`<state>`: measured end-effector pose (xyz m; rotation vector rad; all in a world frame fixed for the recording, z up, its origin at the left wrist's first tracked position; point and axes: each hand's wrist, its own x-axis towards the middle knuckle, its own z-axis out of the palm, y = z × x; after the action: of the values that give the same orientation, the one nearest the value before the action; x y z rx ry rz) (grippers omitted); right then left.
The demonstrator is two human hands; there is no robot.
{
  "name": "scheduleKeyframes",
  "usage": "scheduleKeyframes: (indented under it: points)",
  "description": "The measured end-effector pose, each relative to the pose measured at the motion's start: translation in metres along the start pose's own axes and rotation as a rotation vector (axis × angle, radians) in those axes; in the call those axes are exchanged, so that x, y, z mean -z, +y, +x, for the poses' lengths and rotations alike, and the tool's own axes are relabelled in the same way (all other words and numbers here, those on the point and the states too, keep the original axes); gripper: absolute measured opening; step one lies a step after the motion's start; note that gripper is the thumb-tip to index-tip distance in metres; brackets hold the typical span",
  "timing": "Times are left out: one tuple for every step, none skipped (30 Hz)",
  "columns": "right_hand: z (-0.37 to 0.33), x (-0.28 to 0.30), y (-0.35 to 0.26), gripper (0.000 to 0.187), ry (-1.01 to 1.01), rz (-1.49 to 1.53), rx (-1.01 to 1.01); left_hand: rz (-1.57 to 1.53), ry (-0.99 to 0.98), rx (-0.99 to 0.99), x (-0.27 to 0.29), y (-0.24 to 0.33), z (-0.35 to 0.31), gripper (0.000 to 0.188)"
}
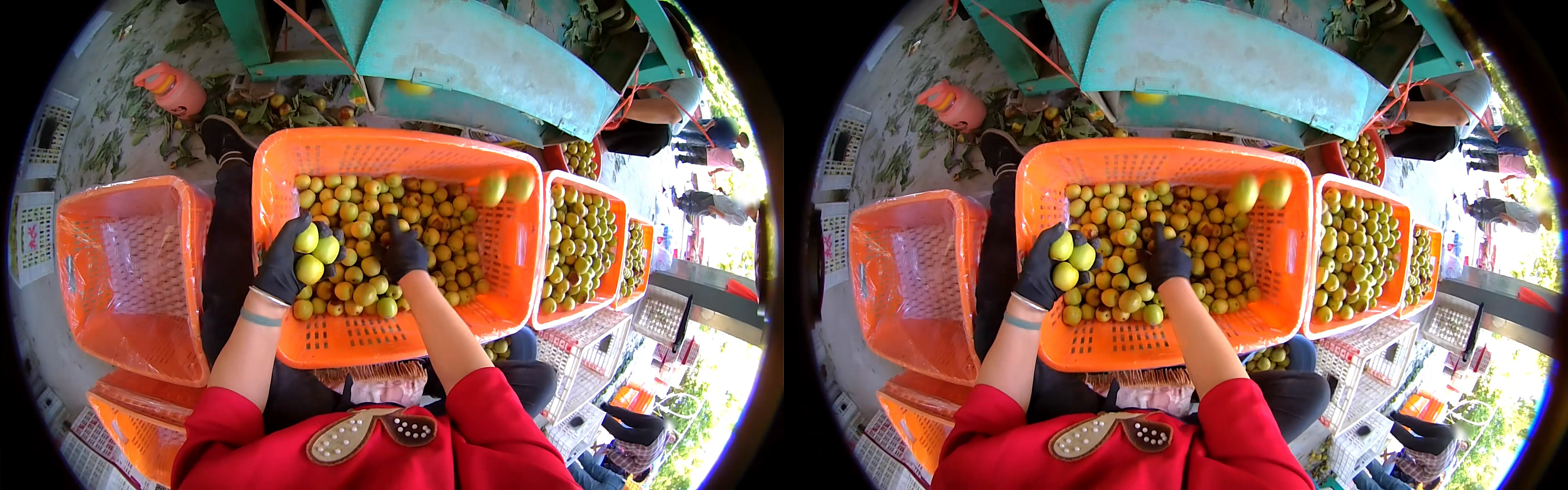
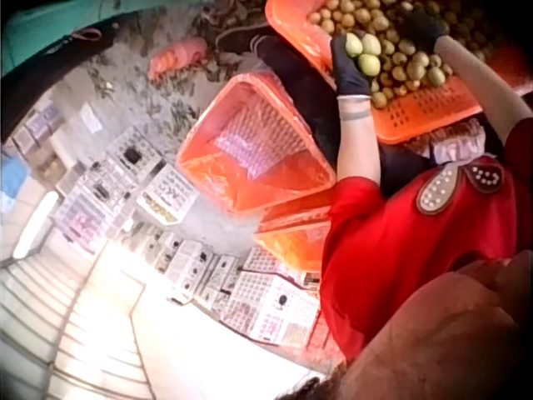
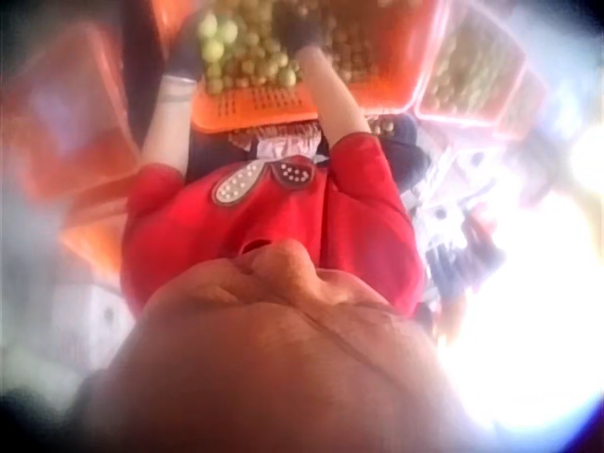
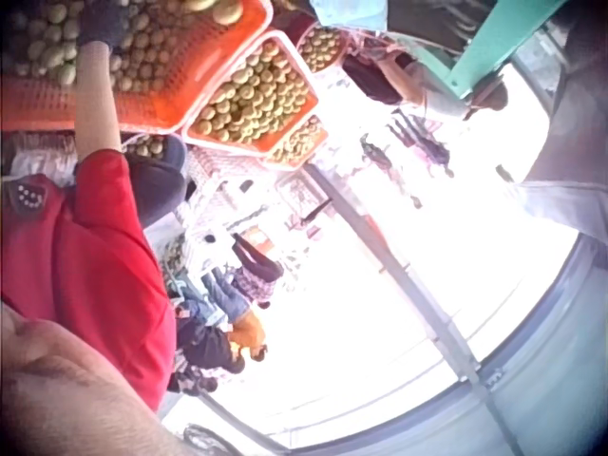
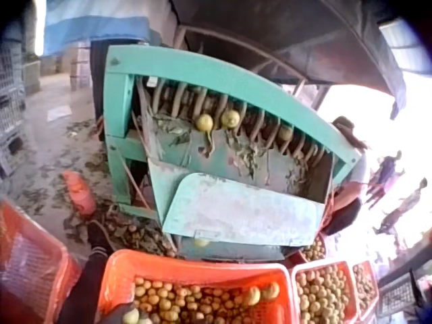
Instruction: The person sorts green olives by hand from an orange basket, tossing them into a processing machine. The person repeatedly scoops olives and transfers them, occasionally moving a blue bowl to the side.
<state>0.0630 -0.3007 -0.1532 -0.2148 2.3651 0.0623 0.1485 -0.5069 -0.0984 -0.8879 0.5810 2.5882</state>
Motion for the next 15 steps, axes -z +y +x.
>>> scheduleKeyframes:
  points:
    - [-0.012, -0.012, -0.003, 0.063, 0.008, 0.020, 0.016, 0.010, 0.020, 0.008, -0.001, -0.001, -0.001, 0.035]
    - [-0.021, -0.023, -0.002, 0.055, 0.120, -0.003, 0.176, 0.021, 0.034, 0.011, -0.003, 0.001, -0.002, 0.035]
    - [-0.027, -0.030, 0.003, 0.050, -0.027, -0.071, 0.242, 0.032, 0.048, 0.014, -0.004, 0.002, -0.001, 0.035]
    - [-0.043, -0.025, 0.000, 0.048, -0.020, -0.013, 0.282, 0.024, 0.042, 0.015, -0.001, 0.002, -0.002, 0.036]
    - [-0.060, -0.026, 0.005, 0.045, -0.012, 0.050, 0.305, 0.026, 0.046, 0.021, -0.001, 0.000, -0.001, 0.036]
    - [-0.070, -0.030, 0.013, 0.045, -0.023, 0.072, 0.321, 0.028, 0.051, 0.026, -0.002, -0.001, 0.000, 0.036]
    - [-0.080, -0.033, 0.022, 0.045, -0.033, 0.094, 0.339, 0.030, 0.056, 0.030, -0.002, -0.003, 0.000, 0.036]
    - [-0.086, -0.035, 0.032, 0.044, -0.046, 0.115, 0.357, -0.001, 0.041, 0.039, 0.000, -0.005, 0.002, 0.036]
    - [-0.088, -0.038, 0.044, 0.045, -0.035, 0.226, 0.436, 0.006, 0.032, 0.039, 0.001, -0.006, 0.004, 0.036]
    - [-0.089, -0.043, 0.061, 0.046, -0.027, 0.338, 0.512, 0.012, 0.025, 0.043, 0.003, -0.008, 0.005, 0.037]
    - [-0.092, -0.035, 0.066, 0.048, -0.021, 0.451, 0.592, 0.017, 0.022, 0.042, 0.005, -0.009, 0.005, 0.037]
    - [-0.096, -0.023, 0.073, 0.054, -0.187, 0.665, 0.423, -0.004, 0.046, 0.041, 0.004, -0.010, 0.005, 0.037]
    - [-0.089, -0.027, 0.091, 0.058, -0.169, 0.707, 0.299, -0.003, 0.061, 0.046, 0.001, -0.012, 0.005, 0.038]
    - [-0.082, -0.010, 0.099, 0.058, -0.076, 0.574, 0.201, -0.007, 0.086, 0.040, 0.000, -0.012, 0.003, 0.038]
    - [-0.070, 0.005, 0.109, 0.062, -0.021, 0.646, 0.185, -0.009, 0.111, 0.031, 0.000, -0.012, 0.002, 0.038]
